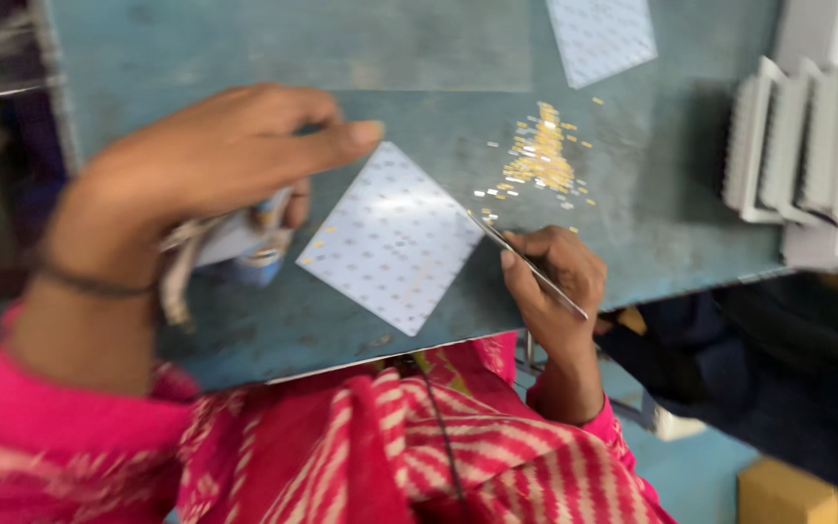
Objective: The person uses tweezers to pick up small yellow and white LED components from a pile on the table and places them onto designated spots on a square LED circuit board. The person holds the board with the left hand and positions each component with the right hand.
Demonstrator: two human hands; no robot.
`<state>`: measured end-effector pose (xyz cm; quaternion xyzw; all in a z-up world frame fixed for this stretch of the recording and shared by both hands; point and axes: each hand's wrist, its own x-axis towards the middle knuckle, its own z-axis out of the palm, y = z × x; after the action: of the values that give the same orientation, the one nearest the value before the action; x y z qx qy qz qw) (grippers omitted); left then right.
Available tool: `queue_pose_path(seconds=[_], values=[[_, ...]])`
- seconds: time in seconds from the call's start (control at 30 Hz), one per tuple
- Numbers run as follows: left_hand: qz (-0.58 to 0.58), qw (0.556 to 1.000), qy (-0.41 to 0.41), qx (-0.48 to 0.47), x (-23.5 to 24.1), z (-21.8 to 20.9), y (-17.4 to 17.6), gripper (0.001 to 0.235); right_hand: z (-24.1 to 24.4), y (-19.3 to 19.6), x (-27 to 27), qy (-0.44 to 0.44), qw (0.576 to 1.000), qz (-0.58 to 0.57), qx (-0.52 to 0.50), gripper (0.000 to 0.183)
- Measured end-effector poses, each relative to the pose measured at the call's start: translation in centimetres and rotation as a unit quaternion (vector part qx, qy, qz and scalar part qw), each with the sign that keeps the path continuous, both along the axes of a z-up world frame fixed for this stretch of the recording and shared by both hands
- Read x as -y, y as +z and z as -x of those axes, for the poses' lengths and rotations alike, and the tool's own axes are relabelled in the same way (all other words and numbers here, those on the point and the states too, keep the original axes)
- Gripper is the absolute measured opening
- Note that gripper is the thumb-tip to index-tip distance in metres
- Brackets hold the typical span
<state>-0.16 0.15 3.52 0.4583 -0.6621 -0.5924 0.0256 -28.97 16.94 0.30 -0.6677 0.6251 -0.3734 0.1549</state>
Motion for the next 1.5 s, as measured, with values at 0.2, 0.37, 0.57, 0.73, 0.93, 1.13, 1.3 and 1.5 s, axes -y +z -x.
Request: queue_pose_path(seconds=[0.2, 0.37, 0.57, 0.73, 0.93, 1.13, 1.3, 1.5], values=[[0.047, 0.996, 0.005, -0.075, -0.4, -0.6, -0.7, 0.068, -6.0, 0.3, 2.3, 0.113, 0.990, 0.017, -0.077, 0.017], [0.072, 0.995, 0.007, -0.064, -0.3, -0.4, -1.2, 0.070, -7.4, 0.6, 3.5, 0.145, 0.986, 0.020, -0.081, 0.016], [0.090, 0.993, 0.000, -0.079, -0.2, -0.3, -2.2, 0.076, -7.5, 0.4, 3.5, 0.153, 0.985, 0.008, -0.082, 0.013], [0.098, 0.993, -0.008, -0.071, -0.2, -0.3, -2.2, 0.075, -7.7, 0.4, 3.6, 0.148, 0.986, 0.011, -0.078, 0.014], [0.097, 0.993, 0.002, -0.061, -0.3, -0.4, -1.6, 0.073, -6.7, -0.1, 2.9, 0.123, 0.991, 0.017, -0.045, 0.014], [0.069, 0.996, 0.010, 0.050, -0.7, -0.8, 0.2, 0.071, -1.2, -1.2, 1.0, -0.053, 0.996, -0.007, 0.065, 0.008], [0.011, 0.998, 0.010, 0.061, -0.8, -0.8, 0.5, 0.072, 3.7, -2.1, -0.5, -0.135, 0.981, -0.047, 0.131, 0.007], [-0.005, 0.993, 0.003, 0.115, -1.0, -0.2, 0.0, 0.075, 4.5, -2.4, -0.4, -0.087, 0.992, -0.053, 0.079, 0.009]])
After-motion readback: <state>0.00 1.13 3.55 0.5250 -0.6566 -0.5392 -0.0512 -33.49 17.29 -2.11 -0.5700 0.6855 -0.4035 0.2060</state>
